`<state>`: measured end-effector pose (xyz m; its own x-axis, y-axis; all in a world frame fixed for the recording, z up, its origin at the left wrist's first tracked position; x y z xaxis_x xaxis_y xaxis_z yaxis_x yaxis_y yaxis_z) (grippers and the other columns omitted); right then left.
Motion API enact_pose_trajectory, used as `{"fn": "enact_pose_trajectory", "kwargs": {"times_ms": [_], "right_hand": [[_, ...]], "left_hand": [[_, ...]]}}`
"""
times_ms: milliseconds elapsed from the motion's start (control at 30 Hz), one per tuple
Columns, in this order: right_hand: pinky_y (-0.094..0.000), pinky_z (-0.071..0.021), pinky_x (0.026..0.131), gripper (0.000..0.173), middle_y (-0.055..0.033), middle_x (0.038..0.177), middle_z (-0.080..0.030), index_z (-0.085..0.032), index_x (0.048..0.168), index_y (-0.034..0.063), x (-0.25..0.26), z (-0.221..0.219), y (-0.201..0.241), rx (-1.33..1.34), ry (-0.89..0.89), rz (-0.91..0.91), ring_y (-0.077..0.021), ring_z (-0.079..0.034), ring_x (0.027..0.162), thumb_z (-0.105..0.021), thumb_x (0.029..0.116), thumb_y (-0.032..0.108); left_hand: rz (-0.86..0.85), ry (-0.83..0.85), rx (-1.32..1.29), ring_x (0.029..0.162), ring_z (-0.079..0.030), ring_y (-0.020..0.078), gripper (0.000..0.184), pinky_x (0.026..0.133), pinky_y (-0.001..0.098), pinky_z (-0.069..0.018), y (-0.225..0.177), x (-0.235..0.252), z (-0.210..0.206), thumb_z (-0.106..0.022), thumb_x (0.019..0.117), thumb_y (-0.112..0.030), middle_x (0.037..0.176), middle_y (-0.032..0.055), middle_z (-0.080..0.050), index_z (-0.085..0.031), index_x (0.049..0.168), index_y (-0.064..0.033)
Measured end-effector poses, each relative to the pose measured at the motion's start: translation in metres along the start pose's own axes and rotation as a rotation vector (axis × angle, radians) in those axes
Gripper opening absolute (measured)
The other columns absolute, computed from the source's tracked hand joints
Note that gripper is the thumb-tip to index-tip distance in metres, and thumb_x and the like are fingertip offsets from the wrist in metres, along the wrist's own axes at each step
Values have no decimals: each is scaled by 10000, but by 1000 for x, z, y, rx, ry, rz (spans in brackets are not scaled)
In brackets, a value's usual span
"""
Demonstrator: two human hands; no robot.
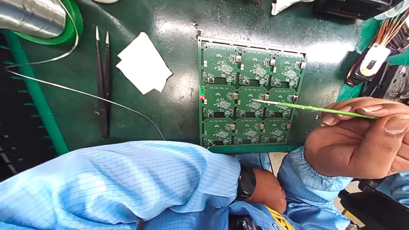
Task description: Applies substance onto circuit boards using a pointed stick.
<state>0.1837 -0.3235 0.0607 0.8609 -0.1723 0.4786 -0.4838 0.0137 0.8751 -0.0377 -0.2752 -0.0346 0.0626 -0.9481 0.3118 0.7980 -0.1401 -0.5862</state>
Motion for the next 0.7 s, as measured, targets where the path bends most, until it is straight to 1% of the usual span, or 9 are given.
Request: {"fn": "enact_pose_trajectory", "kwargs": {"times_ms": [300,333,367,400,433,467,533,567,700], "right_hand": [[-334,-587,587,182,-88,890,-701,-652,1000,27,0,-1,-1,13,4,-19,-207,-699,739,-518,1046,141],[-331,-587,585,189,-83,885,-704,-663,994,27,0,-1,0,8,8,-17,-201,-699,736,-522,1046,143],[-330,-588,584,188,-78,878,-701,-664,988,28,0,0,1,11,0,-18,-198,-699,731,-527,1043,145],[-335,-585,579,185,-81,867,-691,-653,984,25,-1,4,2,18,-19,-22,-202,-690,721,-527,1041,147],[-336,-577,572,182,-83,858,-680,-642,983,26,-1,10,4,16,-39,-25,-204,-679,710,-520,1038,150],[-337,-569,580,179,-84,859,-675,-634,992,27,-1,16,6,6,-54,-27,-206,-672,711,-513,1037,150],[-335,-566,589,173,-77,849,-675,-628,993,31,-1,31,11,-35,-85,-14,-204,-673,705,-504,1033,144],[-340,-563,582,174,-80,837,-669,-627,983,25,0,38,13,-54,-95,-5,-208,-667,693,-500,1025,136],[-358,-560,589,207,-107,840,-671,-633,971,-2,0,57,20,-101,-95,4,-233,-666,694,-469,1001,119]], "left_hand": [[-17,-14,-23,721,-657,250,295,501,378,-459,1,0,9,-397,1009,-25,823,64,-661,-666,910,-94],[-12,178,-56,815,-687,269,330,566,394,-502,2,3,18,-358,1026,-22,915,85,-697,-682,998,-75],[41,626,-114,1113,-654,307,375,805,441,-546,3,7,28,-266,1086,-24,1206,124,-661,-597,1261,-42],[9,126,-91,811,-685,272,371,579,397,-507,4,2,25,-320,1032,-12,900,88,-694,-681,975,-77],[10,-110,-102,713,-657,261,360,511,386,-471,4,-4,25,-345,1017,-8,803,75,-660,-664,870,-86],[36,-21,-157,772,-675,284,341,559,413,-505,6,-4,32,-347,1024,6,854,100,-674,-662,907,-54],[87,398,-308,1012,-689,378,305,755,510,-544,8,1,55,-344,1052,33,1066,199,-694,-647,1077,51],[82,464,-344,1026,-682,392,293,760,519,-541,9,1,60,-348,1059,23,1082,213,-686,-636,1094,58],[94,312,-385,846,-685,355,260,625,500,-524,9,2,50,-436,1043,-53,886,166,-673,-666,939,7]]}}
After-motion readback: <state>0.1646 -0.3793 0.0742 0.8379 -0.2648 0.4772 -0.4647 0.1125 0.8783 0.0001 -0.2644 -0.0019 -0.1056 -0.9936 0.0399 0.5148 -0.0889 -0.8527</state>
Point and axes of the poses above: each hand's wrist, its own x-axis towards the middle knuckle, its own z-axis out of the back of the hand, y = z × x, the point moved 8 cm from there along x, towards the middle knuckle
